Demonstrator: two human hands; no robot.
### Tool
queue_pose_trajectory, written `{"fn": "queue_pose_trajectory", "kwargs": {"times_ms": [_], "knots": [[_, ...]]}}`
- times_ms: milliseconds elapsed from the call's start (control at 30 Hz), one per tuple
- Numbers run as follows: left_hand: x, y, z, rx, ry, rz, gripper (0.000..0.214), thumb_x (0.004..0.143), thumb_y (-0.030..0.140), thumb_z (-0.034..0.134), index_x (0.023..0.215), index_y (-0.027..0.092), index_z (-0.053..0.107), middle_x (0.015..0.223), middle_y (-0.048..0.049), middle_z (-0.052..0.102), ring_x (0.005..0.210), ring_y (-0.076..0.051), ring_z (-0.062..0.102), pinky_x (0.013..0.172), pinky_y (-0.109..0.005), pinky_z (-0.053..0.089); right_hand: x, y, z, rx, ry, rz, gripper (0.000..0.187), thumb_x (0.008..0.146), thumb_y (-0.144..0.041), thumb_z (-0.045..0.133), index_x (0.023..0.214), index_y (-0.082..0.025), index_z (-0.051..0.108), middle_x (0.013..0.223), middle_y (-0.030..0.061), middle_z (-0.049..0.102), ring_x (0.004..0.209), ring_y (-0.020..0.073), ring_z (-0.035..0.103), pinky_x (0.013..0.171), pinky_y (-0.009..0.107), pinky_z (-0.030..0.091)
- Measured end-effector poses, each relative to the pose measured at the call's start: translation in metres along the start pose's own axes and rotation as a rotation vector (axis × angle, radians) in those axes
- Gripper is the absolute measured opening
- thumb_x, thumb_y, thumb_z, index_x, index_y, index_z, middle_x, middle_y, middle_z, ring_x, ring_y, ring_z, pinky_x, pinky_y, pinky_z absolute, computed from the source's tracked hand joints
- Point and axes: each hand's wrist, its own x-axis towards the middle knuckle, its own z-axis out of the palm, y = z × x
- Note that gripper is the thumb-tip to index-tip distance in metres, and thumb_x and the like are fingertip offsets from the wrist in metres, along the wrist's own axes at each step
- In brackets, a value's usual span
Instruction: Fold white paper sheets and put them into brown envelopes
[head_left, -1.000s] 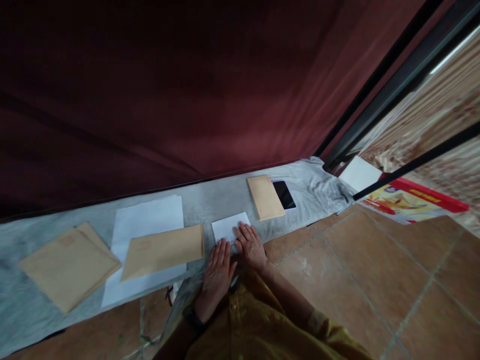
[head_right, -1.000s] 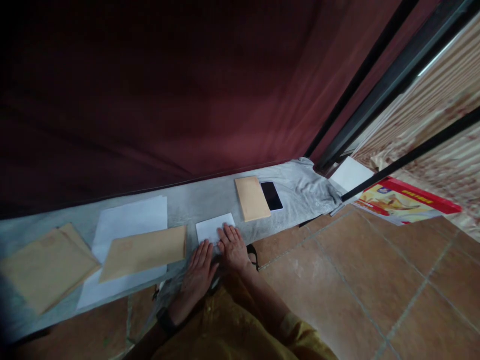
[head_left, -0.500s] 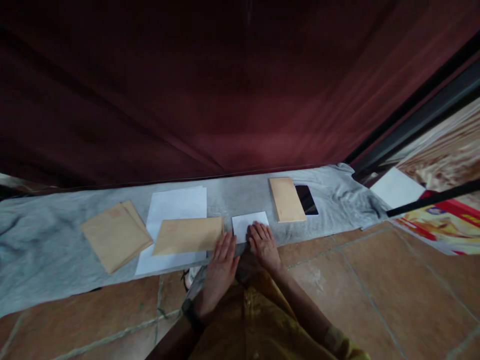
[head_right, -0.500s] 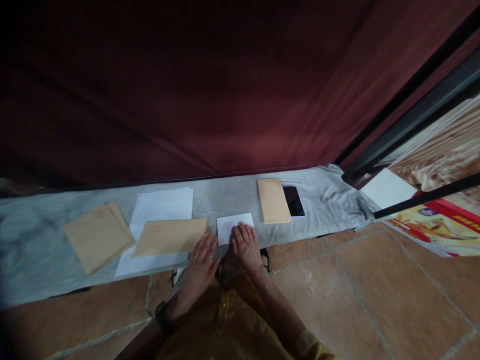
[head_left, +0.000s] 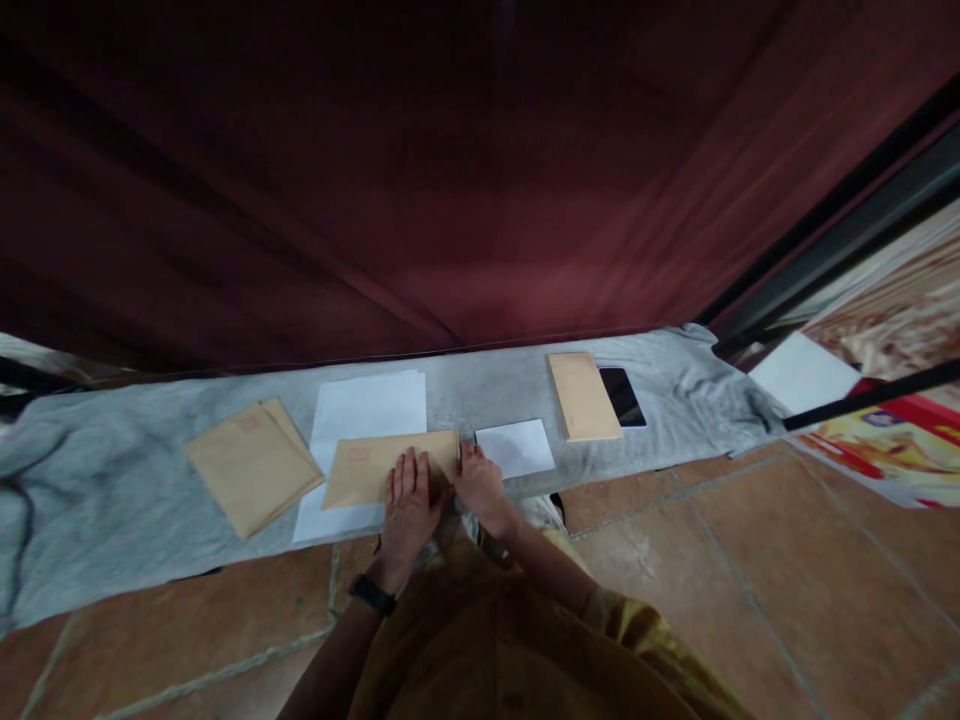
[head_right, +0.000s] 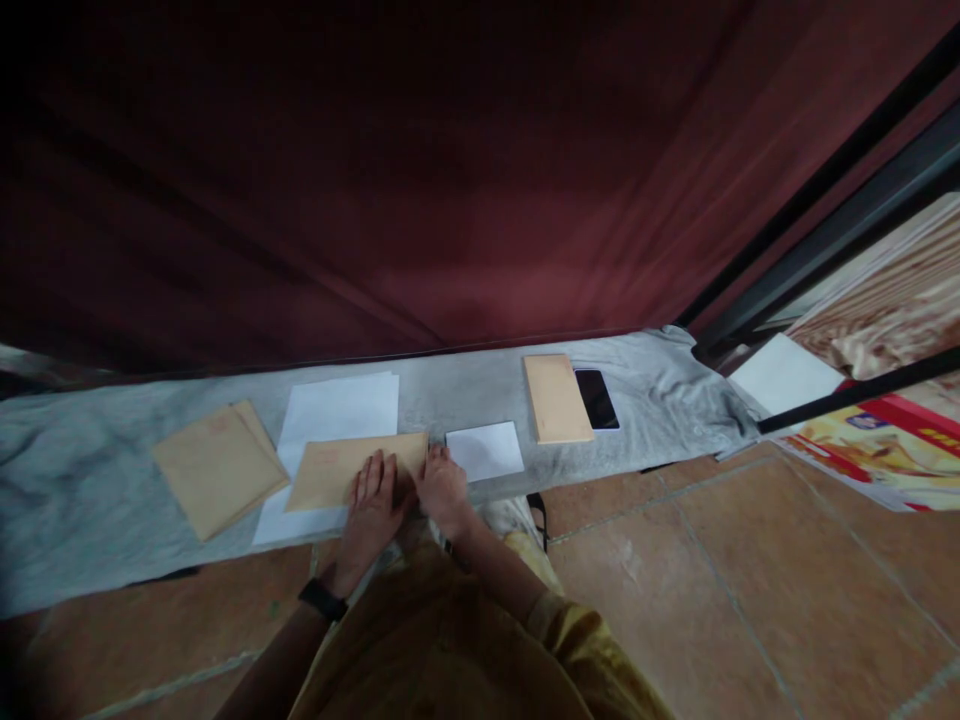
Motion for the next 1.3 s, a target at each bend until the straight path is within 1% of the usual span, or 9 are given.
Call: {"fn": "queue_pose_trajectory", "kwargs": {"times_ms": [133,233,400,567,733,933,1067,1167,1300], "knots": [[0.000,0.000,-0.002,-0.042,0.003,0.022,0.082,0.094,0.055,0.052,0.155,0.005,0.032,0.160,-0.0279,0.034,0.151,-0.038,0.030,0.118,-0.057,0.031,0.010,0.003,-0.004,0.145,-0.017,0.091,0.027,0.096,-0.017,0.044,0.111,-0.021,0.066,0.098,0.0091,0.075,0.090,0.0217,0.071,0.076,0.028,0.050],[0.005,0.003,-0.016,-0.060,0.000,0.024,0.093,0.089,0.054,0.061,0.159,0.007,0.022,0.163,-0.0277,0.028,0.153,-0.039,0.025,0.119,-0.060,0.026,0.011,0.011,-0.007,0.352,0.012,0.109,0.023,0.091,-0.016,0.046,0.102,-0.022,0.064,0.091,0.0040,0.071,0.088,0.0192,0.067,0.075,0.026,0.047],[0.025,0.007,-0.049,-0.044,-0.009,0.092,0.105,0.080,0.049,0.073,0.162,0.016,0.016,0.169,-0.0238,0.011,0.156,-0.040,0.013,0.121,-0.065,0.015,0.006,0.021,-0.013,0.728,0.046,-0.041,0.007,0.083,-0.020,0.049,0.084,-0.024,0.055,0.076,-0.0035,0.058,0.075,0.0155,0.059,0.071,0.025,0.045],[0.038,-0.001,-0.060,-0.025,-0.084,0.222,0.114,0.070,0.048,0.081,0.162,0.019,0.021,0.168,-0.0229,0.014,0.155,-0.043,0.013,0.121,-0.067,0.009,0.000,0.029,-0.025,0.932,0.001,-0.176,0.004,0.077,-0.023,0.050,0.081,-0.024,0.051,0.074,-0.0053,0.054,0.072,0.0142,0.055,0.070,0.025,0.045],[0.042,-0.003,-0.065,-0.035,-0.123,0.317,0.122,0.064,0.051,0.083,0.162,0.017,0.019,0.168,-0.0242,0.016,0.154,-0.043,0.015,0.121,-0.066,0.010,-0.003,0.039,-0.034,0.994,-0.072,-0.227,0.008,0.076,-0.026,0.052,0.083,-0.024,0.051,0.074,-0.0058,0.053,0.070,0.0133,0.053,0.067,0.024,0.043],[0.047,0.004,-0.066,-0.061,-0.115,0.368,0.122,0.062,0.053,0.084,0.161,0.017,0.022,0.158,-0.0243,0.035,0.151,-0.044,0.024,0.121,-0.065,0.011,-0.001,0.044,-0.039,0.980,-0.125,-0.200,0.014,0.077,-0.031,0.055,0.088,-0.022,0.058,0.081,-0.0027,0.062,0.078,0.0153,0.058,0.070,0.024,0.045],[0.046,0.009,-0.059,-0.075,-0.125,0.383,0.117,0.063,0.051,0.083,0.160,0.020,0.026,0.158,-0.0228,0.036,0.147,-0.042,0.033,0.120,-0.062,0.019,-0.002,0.050,-0.044,0.853,-0.079,-0.142,0.012,0.075,-0.026,0.053,0.084,-0.022,0.060,0.078,-0.0036,0.062,0.074,0.0144,0.056,0.068,0.024,0.042],[0.043,0.011,-0.054,-0.087,-0.164,0.386,0.116,0.065,0.052,0.082,0.161,0.021,0.025,0.161,-0.0225,0.033,0.145,-0.042,0.036,0.118,-0.060,0.024,-0.005,0.053,-0.049,0.869,-0.061,-0.099,0.015,0.075,-0.024,0.050,0.086,-0.022,0.060,0.073,-0.0052,0.059,0.069,0.0129,0.053,0.065,0.022,0.041],[0.039,0.011,-0.055,-0.129,-0.156,0.370,0.123,0.065,0.058,0.080,0.162,0.017,0.016,0.155,-0.0238,0.041,0.143,-0.042,0.039,0.119,-0.063,0.022,-0.010,0.056,-0.055,0.901,-0.073,-0.138,0.012,0.077,-0.026,0.050,0.084,-0.022,0.059,0.069,-0.0062,0.054,0.065,0.0116,0.051,0.060,0.021,0.038]]}}
